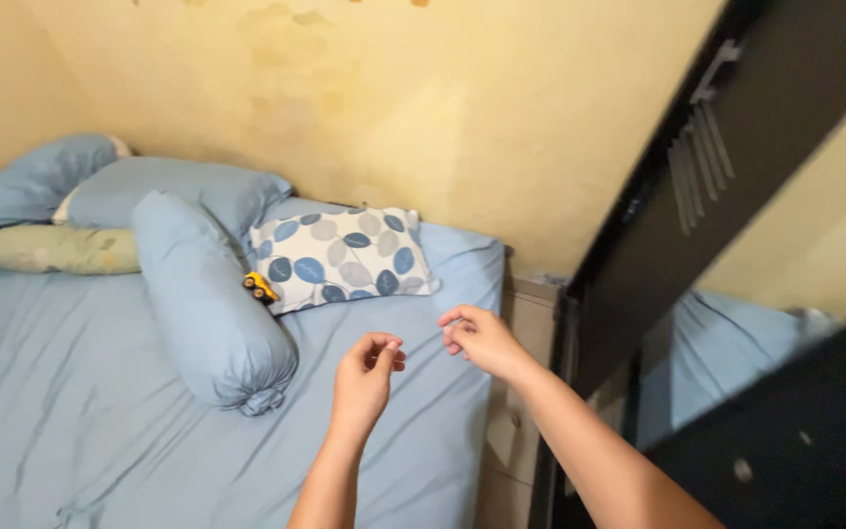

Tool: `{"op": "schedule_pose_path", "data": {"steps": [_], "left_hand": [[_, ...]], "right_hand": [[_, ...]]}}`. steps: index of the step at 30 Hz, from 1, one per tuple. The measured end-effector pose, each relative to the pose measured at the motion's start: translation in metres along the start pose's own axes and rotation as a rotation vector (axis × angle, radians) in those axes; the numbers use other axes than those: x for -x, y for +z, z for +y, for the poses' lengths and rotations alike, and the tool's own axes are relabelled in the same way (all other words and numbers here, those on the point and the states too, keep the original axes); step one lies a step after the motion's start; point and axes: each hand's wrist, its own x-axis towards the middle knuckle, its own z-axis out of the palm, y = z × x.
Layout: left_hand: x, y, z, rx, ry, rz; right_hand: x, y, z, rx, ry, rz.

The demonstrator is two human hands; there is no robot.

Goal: The person folds a patterned blanket and places it on the bed. They then pick up a pillow, move it to a different position, and smooth the fitted sheet along the mattress edges. Finally, they stack the folded blanket and pillow at the head of the bed.

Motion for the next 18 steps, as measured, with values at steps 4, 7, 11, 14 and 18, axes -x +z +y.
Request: {"op": "schedule_pose_path", "data": {"steps": [4, 7, 11, 14, 18], "left_hand": [[-0.041, -0.015, -0.012, 0.006, 0.018, 0.100], [-0.071, -0.035, -0.028, -0.022, 0.004, 0.171], [-0.132, -0.066, -0.043, -0.027, 0.099, 0.224], [-0.181, -0.095, -0.044, -0.270, -0.021, 0.343], [-0.250, -0.133, -0.071, -0.472, -0.128, 0.453]], "right_hand": [[-0.080, 0.010, 0.002, 0.043, -0.059, -0.100], [-0.149, 0.031, -0.004, 0.075, -0.151, -0.145], [-0.238, 0.067, -0.008, 0.140, -0.377, -0.192], [-0.309, 0.088, -0.019, 0.222, -0.459, -0.248], [-0.401, 0.105, 0.012, 0.450, -0.650, -0.226]]}}
